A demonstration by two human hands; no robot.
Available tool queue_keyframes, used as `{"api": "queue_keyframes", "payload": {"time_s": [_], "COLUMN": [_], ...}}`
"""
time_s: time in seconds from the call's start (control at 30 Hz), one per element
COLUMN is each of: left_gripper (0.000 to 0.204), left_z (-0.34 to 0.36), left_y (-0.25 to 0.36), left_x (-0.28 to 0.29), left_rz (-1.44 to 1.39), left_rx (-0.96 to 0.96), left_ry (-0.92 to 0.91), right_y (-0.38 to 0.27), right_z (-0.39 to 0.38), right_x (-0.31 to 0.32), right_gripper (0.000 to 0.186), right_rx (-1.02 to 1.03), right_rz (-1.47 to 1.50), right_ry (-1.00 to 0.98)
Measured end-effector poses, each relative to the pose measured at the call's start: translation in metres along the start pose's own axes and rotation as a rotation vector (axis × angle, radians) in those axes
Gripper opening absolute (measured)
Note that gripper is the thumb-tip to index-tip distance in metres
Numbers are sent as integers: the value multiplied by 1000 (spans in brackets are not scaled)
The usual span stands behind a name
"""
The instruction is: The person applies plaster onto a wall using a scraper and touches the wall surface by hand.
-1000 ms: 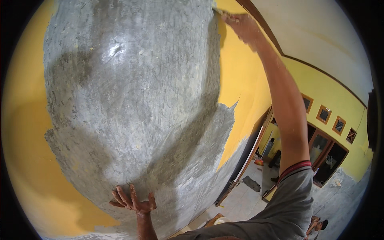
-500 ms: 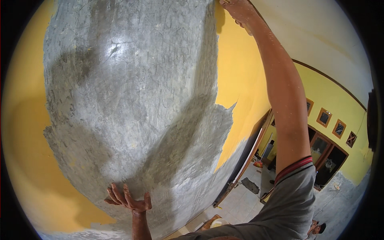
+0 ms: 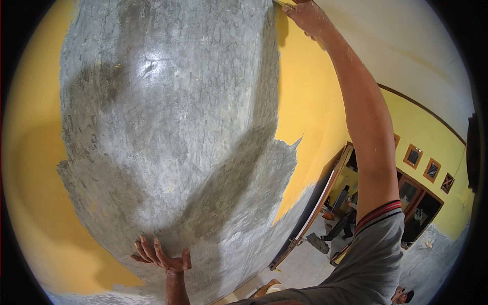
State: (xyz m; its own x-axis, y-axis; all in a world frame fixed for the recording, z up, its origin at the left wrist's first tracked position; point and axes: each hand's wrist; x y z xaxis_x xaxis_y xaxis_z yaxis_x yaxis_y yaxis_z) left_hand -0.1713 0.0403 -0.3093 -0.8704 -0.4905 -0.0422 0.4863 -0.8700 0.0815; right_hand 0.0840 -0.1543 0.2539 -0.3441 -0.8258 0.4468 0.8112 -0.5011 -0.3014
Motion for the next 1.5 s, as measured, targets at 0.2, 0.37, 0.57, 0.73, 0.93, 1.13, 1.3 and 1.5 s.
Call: {"api": "queue_keyframes", "payload": {"time_s": [0.2,0.37,0.57,0.73,0.93,1.13,1.3,1.5], "left_gripper": [81,82,82,83,85,86,85,84], "left_z": [0,5,-3,-8,-3,0,0,-2], "left_y": [-1,2,0,-3,0,1,1,4], "left_x": [1,-12,-2,-3,-4,-7,-4,1], "left_rz": [-11,-10,-11,1,-35,-12,15,52], "left_rx": [12,3,27,56,35,22,42,9], "left_ry": [16,47,24,23,36,49,55,38], "right_y": [35,1,-2,28,4,-10,10,-4], "right_z": [27,24,19,31,45,13,27,17], "right_x": [-25,6,-1,-16,4,9,-19,-15], "right_gripper": [58,43,49,55,55,45,54,52], "right_rx": [97,14,102,166,26,-54,-44,-14], "right_rz": [-71,166,-104,-57,-298,-41,-108,119], "right_ry": [61,-2,112,146,11,56,43,142]}}
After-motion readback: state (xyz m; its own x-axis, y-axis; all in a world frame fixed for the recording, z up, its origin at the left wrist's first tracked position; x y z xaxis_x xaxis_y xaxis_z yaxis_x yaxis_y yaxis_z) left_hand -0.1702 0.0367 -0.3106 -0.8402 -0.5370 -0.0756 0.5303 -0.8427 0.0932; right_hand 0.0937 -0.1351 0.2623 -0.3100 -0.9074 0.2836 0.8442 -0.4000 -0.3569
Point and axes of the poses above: each hand's wrist, its own z-axis towards the middle knuckle, its own x-axis out of the back of the hand, y = z × x, and after that the axes turned 5 degrees about -x, right-handed
